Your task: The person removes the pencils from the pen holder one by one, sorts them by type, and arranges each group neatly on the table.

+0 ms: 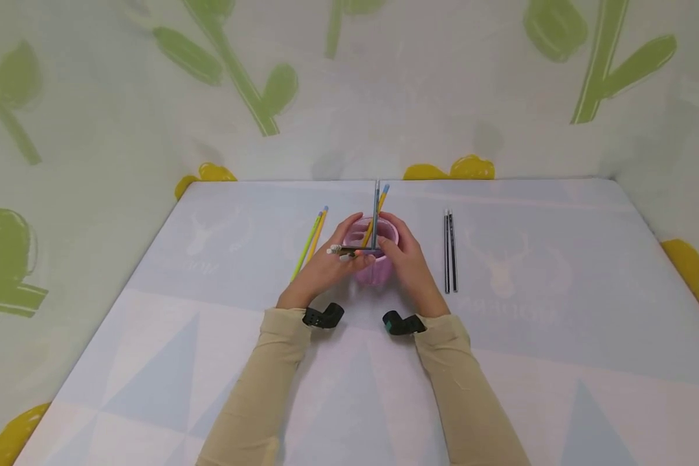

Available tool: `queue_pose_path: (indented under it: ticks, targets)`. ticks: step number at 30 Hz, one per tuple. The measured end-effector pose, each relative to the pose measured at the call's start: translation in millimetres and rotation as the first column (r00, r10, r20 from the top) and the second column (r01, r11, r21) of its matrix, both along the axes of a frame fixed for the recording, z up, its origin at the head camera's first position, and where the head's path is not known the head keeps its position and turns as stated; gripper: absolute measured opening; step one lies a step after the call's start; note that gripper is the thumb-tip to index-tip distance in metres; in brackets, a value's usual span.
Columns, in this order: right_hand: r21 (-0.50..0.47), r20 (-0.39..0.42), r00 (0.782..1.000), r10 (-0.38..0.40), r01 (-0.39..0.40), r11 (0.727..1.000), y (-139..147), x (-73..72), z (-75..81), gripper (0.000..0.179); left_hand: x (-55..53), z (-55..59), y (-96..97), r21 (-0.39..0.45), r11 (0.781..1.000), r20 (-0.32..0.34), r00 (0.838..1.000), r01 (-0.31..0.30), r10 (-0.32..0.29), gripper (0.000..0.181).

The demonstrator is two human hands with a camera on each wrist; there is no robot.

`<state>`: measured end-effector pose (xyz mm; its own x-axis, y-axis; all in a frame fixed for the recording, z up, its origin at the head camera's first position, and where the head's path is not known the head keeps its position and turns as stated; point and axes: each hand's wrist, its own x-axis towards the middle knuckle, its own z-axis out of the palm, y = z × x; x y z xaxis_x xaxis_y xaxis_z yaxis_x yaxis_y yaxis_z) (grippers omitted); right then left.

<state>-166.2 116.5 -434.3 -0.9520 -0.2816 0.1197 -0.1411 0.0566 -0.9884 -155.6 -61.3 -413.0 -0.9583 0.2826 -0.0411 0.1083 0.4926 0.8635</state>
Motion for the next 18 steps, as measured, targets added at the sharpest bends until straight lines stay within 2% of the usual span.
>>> queue_pose_path:
  ticks: [18]
  targets:
    - [0.096, -0.015, 0.999, -0.034, 0.035, 0.995, -0.5, 0.6, 0.7, 0.044, -1.5, -2.0, -2.7, -0.051, 0.999, -0.001, 1.000, -0.005, 0.005, 0.085]
